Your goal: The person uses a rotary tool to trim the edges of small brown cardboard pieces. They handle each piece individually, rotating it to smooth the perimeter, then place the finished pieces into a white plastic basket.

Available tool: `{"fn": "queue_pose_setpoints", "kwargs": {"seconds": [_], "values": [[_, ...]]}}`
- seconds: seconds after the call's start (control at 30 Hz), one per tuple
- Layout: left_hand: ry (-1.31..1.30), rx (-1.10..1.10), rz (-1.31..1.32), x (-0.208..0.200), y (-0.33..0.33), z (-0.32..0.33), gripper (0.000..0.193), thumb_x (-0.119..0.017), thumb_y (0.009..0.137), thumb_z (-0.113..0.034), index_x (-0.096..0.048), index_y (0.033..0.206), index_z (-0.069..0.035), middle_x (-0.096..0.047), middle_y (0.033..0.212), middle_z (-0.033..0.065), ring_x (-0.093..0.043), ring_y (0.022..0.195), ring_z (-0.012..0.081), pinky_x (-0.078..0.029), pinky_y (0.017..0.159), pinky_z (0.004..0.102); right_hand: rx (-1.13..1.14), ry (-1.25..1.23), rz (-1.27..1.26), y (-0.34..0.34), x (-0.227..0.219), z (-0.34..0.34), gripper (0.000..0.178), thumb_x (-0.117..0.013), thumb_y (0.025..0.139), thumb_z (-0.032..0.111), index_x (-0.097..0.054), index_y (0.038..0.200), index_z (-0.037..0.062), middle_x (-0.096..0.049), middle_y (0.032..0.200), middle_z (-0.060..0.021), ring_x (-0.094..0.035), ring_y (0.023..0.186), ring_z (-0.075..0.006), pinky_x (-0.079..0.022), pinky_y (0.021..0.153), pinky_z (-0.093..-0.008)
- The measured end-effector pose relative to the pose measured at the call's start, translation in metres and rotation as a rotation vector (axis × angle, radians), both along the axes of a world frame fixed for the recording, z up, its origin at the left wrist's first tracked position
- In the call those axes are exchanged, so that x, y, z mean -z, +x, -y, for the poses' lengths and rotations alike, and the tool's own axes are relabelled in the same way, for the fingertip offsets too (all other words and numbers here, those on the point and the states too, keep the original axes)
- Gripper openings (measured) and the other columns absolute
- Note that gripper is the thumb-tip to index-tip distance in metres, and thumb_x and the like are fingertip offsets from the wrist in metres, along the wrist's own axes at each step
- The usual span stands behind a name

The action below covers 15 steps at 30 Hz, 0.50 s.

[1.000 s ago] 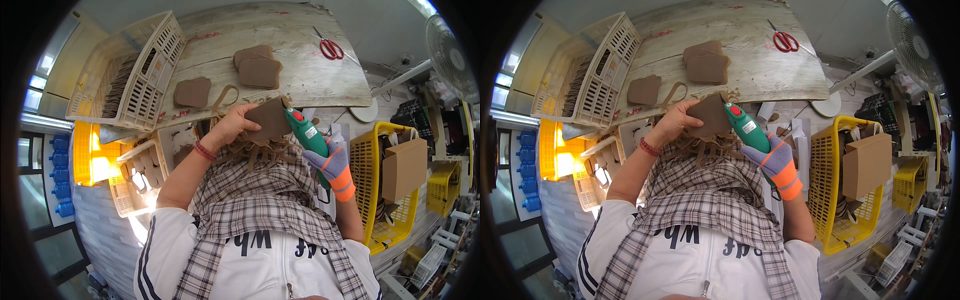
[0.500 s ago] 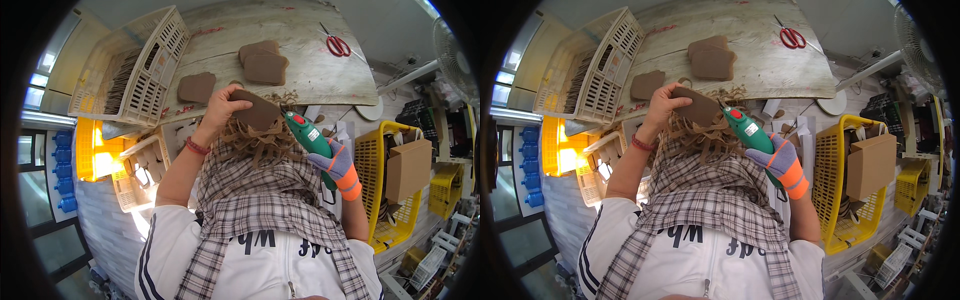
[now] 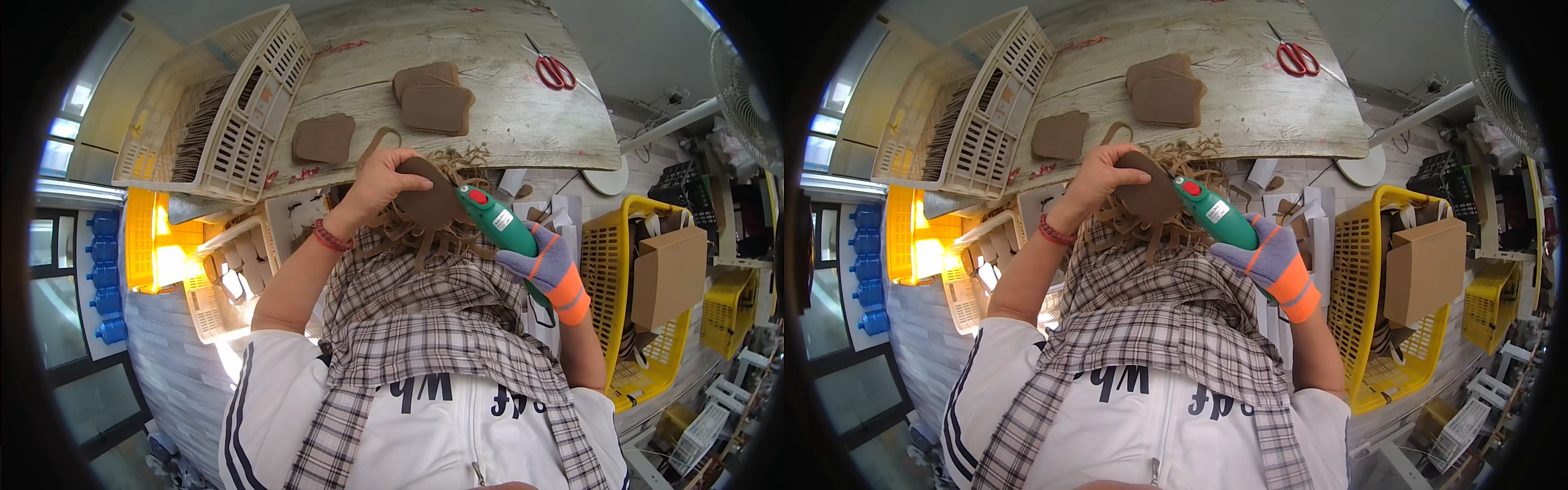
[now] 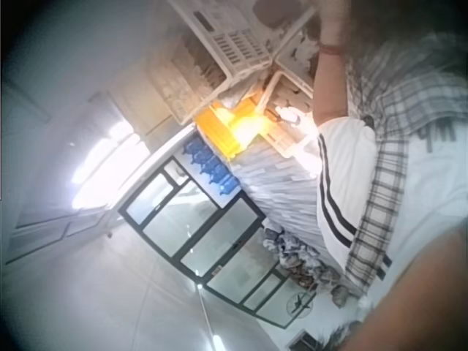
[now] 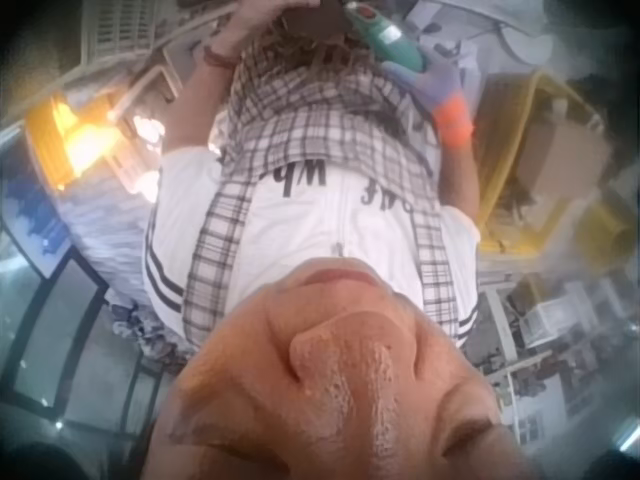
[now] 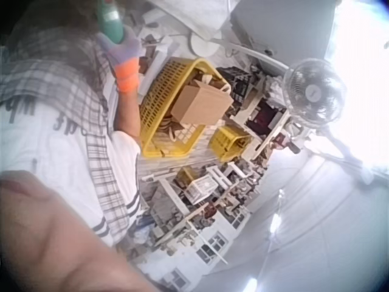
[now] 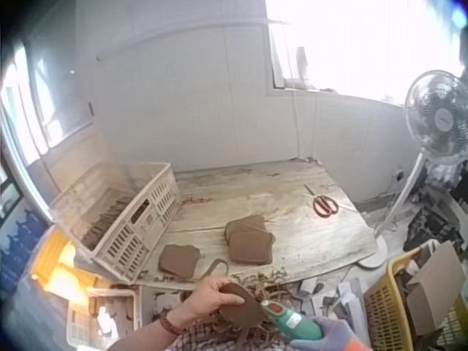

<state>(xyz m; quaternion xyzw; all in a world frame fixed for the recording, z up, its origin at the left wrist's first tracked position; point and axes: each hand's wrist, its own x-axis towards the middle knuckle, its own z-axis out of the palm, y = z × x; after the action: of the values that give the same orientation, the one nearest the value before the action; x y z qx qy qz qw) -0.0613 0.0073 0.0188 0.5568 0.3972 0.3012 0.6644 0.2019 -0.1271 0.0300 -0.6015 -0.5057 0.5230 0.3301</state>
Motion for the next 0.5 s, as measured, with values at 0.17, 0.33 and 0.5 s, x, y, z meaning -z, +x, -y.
{"fn": "queue_pose_setpoints", "kwargs": {"seconds": [0.17,0.33,0.5], "values": [[-0.021,0.13,-0.063,0.001,0.003,0.003,0.016,-0.068,0.074,0.002,-0.065,0.09,0.001,-0.067,0.085,0.0039,-0.061,0.074,0.0093,-0.05,0.069,0.0242,-0.057,0.008,0.071,-0.006,-0.006,-0.006,0.048,-0.081,0.072,0.029,-0.06,0.102,-0.0022,-0.062,0.068,-0.0032,-0.055,0.055,-0.0041,-0.045,0.05,-0.0201],[-0.07,0.154,-0.082,0.005,0.003,0.006,0.016,-0.069,0.074,0.002,-0.064,0.09,-0.001,-0.066,0.085,0.0025,-0.06,0.078,0.008,-0.049,0.072,0.0233,-0.062,0.012,-0.013,-0.019,-0.008,-0.018,0.048,-0.08,0.072,0.028,-0.059,0.103,-0.0024,-0.062,0.07,-0.0031,-0.056,0.058,-0.005,-0.045,0.052,-0.0203],[-0.089,-0.024,0.064,0.009,-0.028,-0.002,0.016,-0.067,0.077,0.001,-0.064,0.093,-0.001,-0.066,0.083,0.0021,-0.061,0.073,0.0083,-0.05,0.069,0.0225,0.004,-0.014,-0.012,-0.01,0.003,-0.019,0.048,-0.08,0.072,0.026,-0.059,0.104,-0.0021,-0.062,0.072,-0.0032,-0.054,0.057,-0.0055,-0.043,0.05,-0.0202]]}}
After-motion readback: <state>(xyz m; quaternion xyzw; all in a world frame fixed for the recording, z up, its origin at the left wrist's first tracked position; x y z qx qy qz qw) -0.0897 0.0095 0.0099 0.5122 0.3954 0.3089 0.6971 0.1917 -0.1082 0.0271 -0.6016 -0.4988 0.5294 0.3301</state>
